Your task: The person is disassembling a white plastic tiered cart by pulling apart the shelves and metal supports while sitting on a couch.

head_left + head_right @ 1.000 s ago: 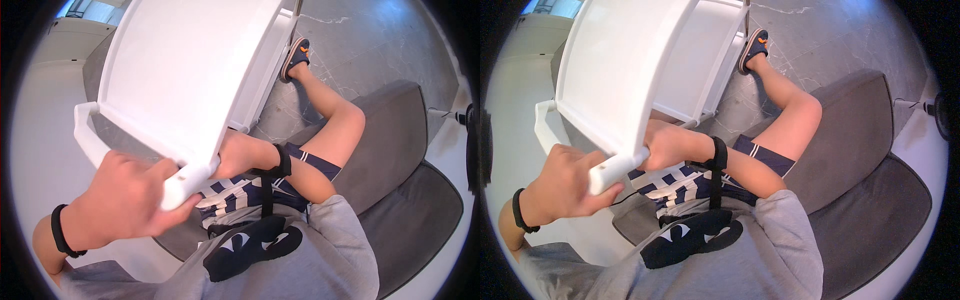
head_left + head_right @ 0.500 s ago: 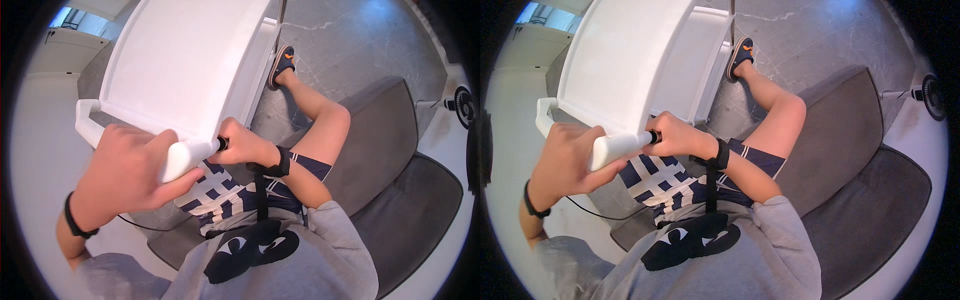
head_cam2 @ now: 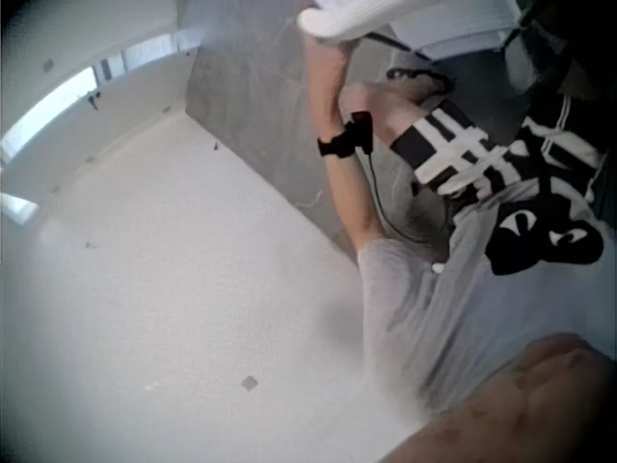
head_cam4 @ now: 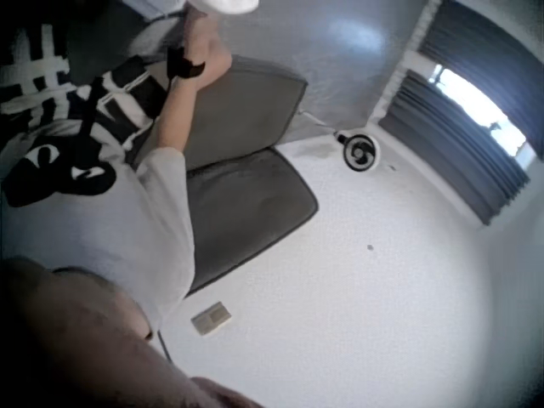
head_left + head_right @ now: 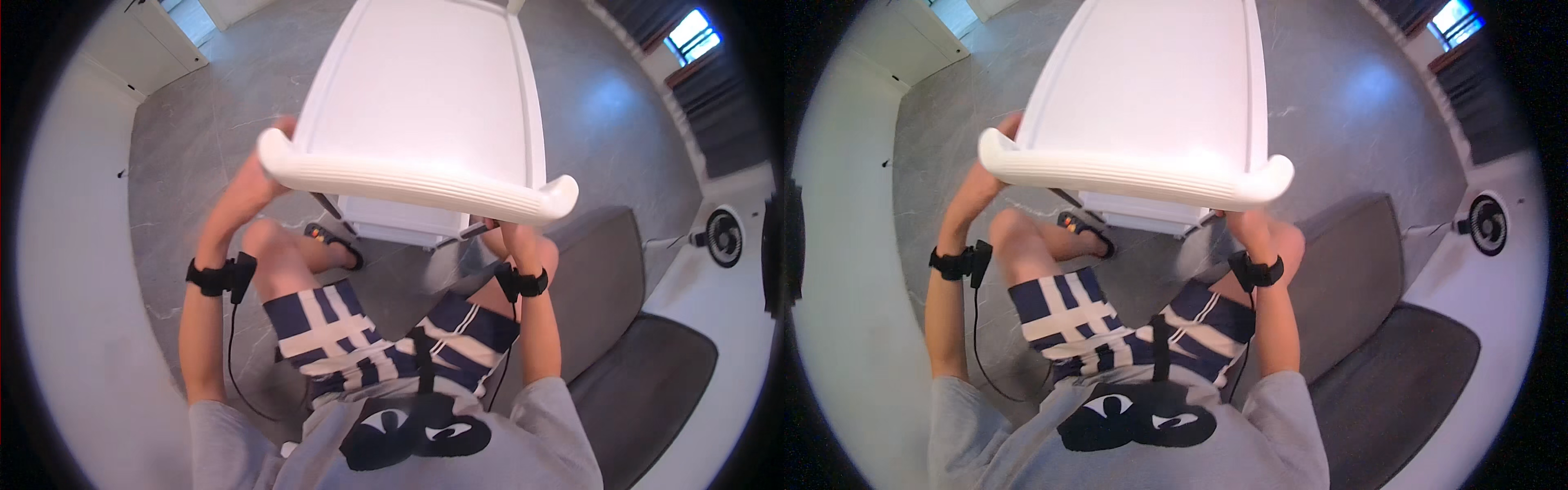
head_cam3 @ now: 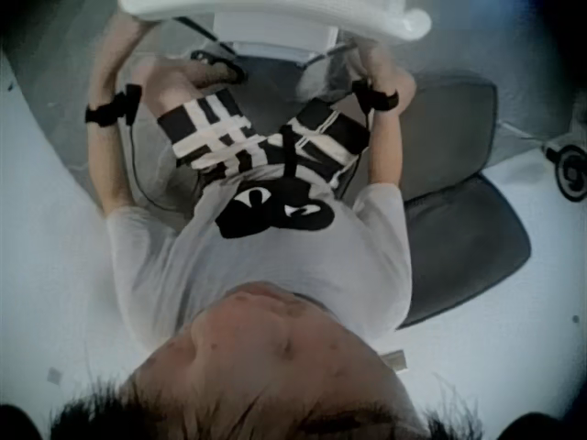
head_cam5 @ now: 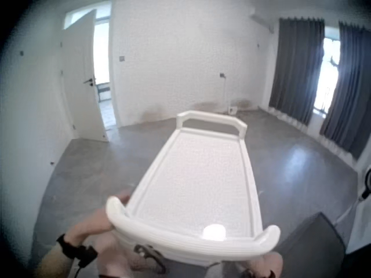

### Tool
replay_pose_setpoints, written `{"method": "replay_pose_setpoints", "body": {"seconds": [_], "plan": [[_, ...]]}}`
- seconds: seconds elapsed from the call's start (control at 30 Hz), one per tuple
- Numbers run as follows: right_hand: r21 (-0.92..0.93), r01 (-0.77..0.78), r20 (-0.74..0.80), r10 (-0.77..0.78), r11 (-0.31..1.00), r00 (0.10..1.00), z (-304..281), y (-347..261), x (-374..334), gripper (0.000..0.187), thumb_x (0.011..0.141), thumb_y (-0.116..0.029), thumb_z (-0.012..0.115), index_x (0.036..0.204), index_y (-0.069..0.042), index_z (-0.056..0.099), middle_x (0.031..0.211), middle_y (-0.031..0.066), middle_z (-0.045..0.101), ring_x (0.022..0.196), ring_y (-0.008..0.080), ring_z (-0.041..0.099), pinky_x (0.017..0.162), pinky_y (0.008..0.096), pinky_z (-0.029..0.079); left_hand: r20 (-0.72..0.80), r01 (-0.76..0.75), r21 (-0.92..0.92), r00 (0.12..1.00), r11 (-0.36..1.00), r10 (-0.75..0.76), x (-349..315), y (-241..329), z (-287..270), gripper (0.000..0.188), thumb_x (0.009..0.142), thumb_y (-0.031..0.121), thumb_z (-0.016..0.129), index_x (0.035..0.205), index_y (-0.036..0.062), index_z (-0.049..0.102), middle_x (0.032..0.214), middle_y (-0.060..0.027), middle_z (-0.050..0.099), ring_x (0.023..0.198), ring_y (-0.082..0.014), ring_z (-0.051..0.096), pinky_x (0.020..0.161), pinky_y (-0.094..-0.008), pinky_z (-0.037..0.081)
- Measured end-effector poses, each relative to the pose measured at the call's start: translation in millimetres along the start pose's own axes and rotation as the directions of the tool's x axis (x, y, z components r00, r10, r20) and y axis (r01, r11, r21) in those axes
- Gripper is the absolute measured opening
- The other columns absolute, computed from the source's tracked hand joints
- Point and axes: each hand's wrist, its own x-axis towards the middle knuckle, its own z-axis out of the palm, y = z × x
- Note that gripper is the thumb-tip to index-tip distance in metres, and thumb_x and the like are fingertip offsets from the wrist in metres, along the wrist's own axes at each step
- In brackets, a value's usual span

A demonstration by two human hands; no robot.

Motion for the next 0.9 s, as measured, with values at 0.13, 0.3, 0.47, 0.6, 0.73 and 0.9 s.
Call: {"method": "replay_pose_setpoints", "body": {"seconds": [0.13, 0.3, 0.47, 0.6, 0.73, 0.9], "plan": [[0.025, 0.04, -0.328, -0.03, 0.999, 0.944, -53.8, 66.7, 36.0, 0.024, 0.095, -0.018, 0.051, 0.1, 0.003, 0.061, 0.093, 0.0142, 0.064, 0.089, 0.025, 0.06, 0.079, 0.038, 0.048, 0.32, -0.014, -0.14, 0.946, 0.99, 0.058, 6.4, 11.9, 67.6, 0.032, 0.09, 0.017, 0.065, 0.118, 0.0016, 0.059, 0.104, -0.0076, 0.066, 0.097, -0.0189, 0.06, 0.086, -0.035, 0.048], [-0.463, 0.273, -0.375, -0.466, 0.843, 0.801, -128.5, 32.8, 28.8, 0.027, 0.093, -0.018, 0.055, 0.105, 0.006, 0.058, 0.097, 0.0185, 0.065, 0.089, 0.0285, 0.061, 0.079, 0.0385, 0.048, 0.325, -0.131, -0.298, 0.917, 0.946, 0.229, 5.1, 51.6, 170.6, 0.039, 0.095, 0.028, 0.058, 0.118, -0.004, 0.055, 0.099, -0.0162, 0.067, 0.09, -0.0242, 0.065, 0.077, -0.0364, 0.05], [-0.557, -0.255, -0.335, 0.068, 0.79, 0.94, -93.5, -133.0, -79.0, 0.027, 0.089, -0.022, 0.062, 0.08, 0.004, 0.063, 0.067, 0.0139, 0.063, 0.062, 0.0232, 0.061, 0.06, 0.0314, 0.046, 0.304, -0.017, -0.419, 0.94, 0.908, 0.158, -9.0, 73.2, 194.3, 0.053, 0.093, 0.038, 0.061, 0.118, -0.0072, 0.053, 0.094, -0.0208, 0.065, 0.086, -0.0289, 0.064, 0.076, -0.0355, 0.049], [-0.603, 0.353, -0.104, -0.509, 0.716, 0.855, -66.5, -237.4, -106.1, 0.024, 0.078, -0.021, 0.074, 0.08, -0.001, 0.061, 0.065, 0.0046, 0.056, 0.061, 0.0164, 0.055, 0.053, 0.0284, 0.041, 0.389, -0.064, -0.569, 0.857, 0.82, 0.337, -2.1, 67.3, 222.9, 0.045, 0.081, 0.021, 0.074, 0.119, 0.0033, 0.058, 0.109, -0.0151, 0.066, 0.094, -0.0247, 0.063, 0.081, -0.0346, 0.049], [-0.786, 0.543, 0.395, -0.437, 0.296, 0.809, -22.8, -255.5, -59.6, 0.034, 0.075, -0.029, 0.076, 0.085, -0.004, 0.055, 0.066, 0.0092, 0.058, 0.062, 0.023, 0.061, 0.052, 0.034, 0.044, 0.342, -0.062, -0.592, 0.884, 0.803, 0.32, -8.7, 67.8, 243.1, 0.048, 0.074, 0.022, 0.076, 0.116, 0.0053, 0.06, 0.11, -0.014, 0.065, 0.103, -0.0241, 0.062, 0.086, -0.0364, 0.049], [-0.832, 0.432, 0.5, 0.134, 0.347, 0.855, -17.8, -270.5, -40.0, 0.038, 0.079, -0.035, 0.071, 0.083, -0.004, 0.05, 0.054, 0.0136, 0.057, 0.052, 0.0307, 0.061, 0.05, 0.0402, 0.046, 0.213, -0.244, -0.476, 0.9, 0.845, 0.38, -18.3, 71.1, 230.0, 0.045, 0.071, 0.022, 0.077, 0.11, 0.0059, 0.061, 0.106, -0.0123, 0.066, 0.098, -0.0276, 0.064, 0.081, -0.0373, 0.051]]}}
